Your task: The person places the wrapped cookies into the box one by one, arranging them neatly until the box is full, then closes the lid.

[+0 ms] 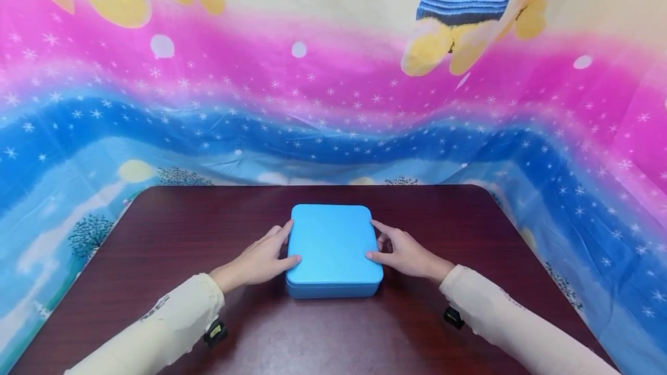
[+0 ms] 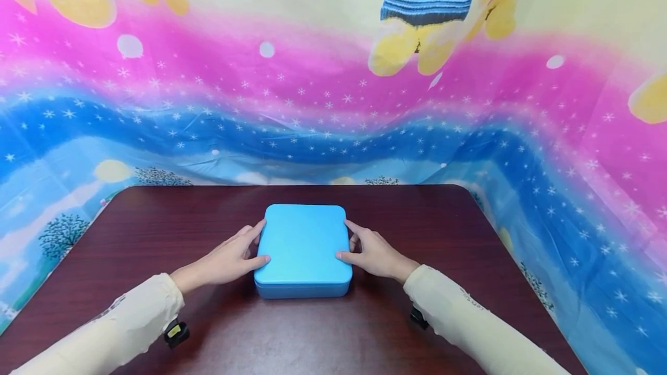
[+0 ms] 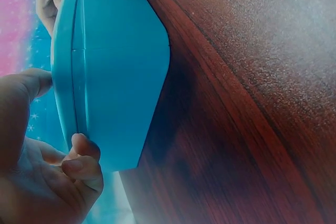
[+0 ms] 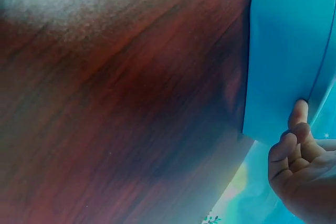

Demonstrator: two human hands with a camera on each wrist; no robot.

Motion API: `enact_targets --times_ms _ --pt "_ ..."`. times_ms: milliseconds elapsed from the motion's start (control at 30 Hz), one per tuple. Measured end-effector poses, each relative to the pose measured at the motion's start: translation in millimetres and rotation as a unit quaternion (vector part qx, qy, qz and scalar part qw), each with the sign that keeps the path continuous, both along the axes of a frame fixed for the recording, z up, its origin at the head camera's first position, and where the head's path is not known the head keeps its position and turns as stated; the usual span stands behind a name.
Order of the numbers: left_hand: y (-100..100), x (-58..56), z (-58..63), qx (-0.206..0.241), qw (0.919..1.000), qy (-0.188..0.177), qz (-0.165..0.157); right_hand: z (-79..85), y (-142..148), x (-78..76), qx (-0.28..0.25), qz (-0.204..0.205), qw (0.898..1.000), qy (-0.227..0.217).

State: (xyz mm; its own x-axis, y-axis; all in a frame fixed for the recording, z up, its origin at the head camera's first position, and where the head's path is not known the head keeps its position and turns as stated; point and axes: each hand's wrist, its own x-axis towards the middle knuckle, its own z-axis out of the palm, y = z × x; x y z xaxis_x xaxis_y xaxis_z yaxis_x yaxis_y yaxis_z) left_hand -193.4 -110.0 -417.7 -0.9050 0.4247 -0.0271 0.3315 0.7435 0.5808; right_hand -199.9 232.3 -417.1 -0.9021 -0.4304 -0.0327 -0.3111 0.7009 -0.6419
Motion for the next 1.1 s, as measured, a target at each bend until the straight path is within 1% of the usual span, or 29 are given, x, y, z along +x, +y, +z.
enact_targets --times_ms 133,367,567,767,933,1100 --pt "0.2 -0.2 -0.1 0.0 1.0 0.001 0.001 -0.2 0.1 -0.1 -0.002 0.002 1.0 0.0" --pt "0.4 0.3 0.8 0.001 0.9999 -0.011 0.002 3.3 -1.1 -0.9 0.001 0.0 1.0 -0.007" --pt "-0.1 1.0 -0.2 -0.001 0.9999 -0.014 -0.001 5.9 -2.6 -1.0 0.003 0.0 1.0 -0.01" --pt "-0.3 2.0 -2.4 -0.01 0.9999 -0.014 -0.002 5.8 -2.3 -2.0 0.002 0.006 1.0 -0.012" --pt "0.2 2.4 -0.6 -0.021 0.9997 -0.007 -0.01 5.6 -1.2 -2.5 0.001 0.011 1.0 -0.015" --pt "1.1 2.6 1.4 -0.041 0.9991 -0.008 -0.009 4.5 -0.3 -2.9 -0.004 0.019 1.0 -0.021"
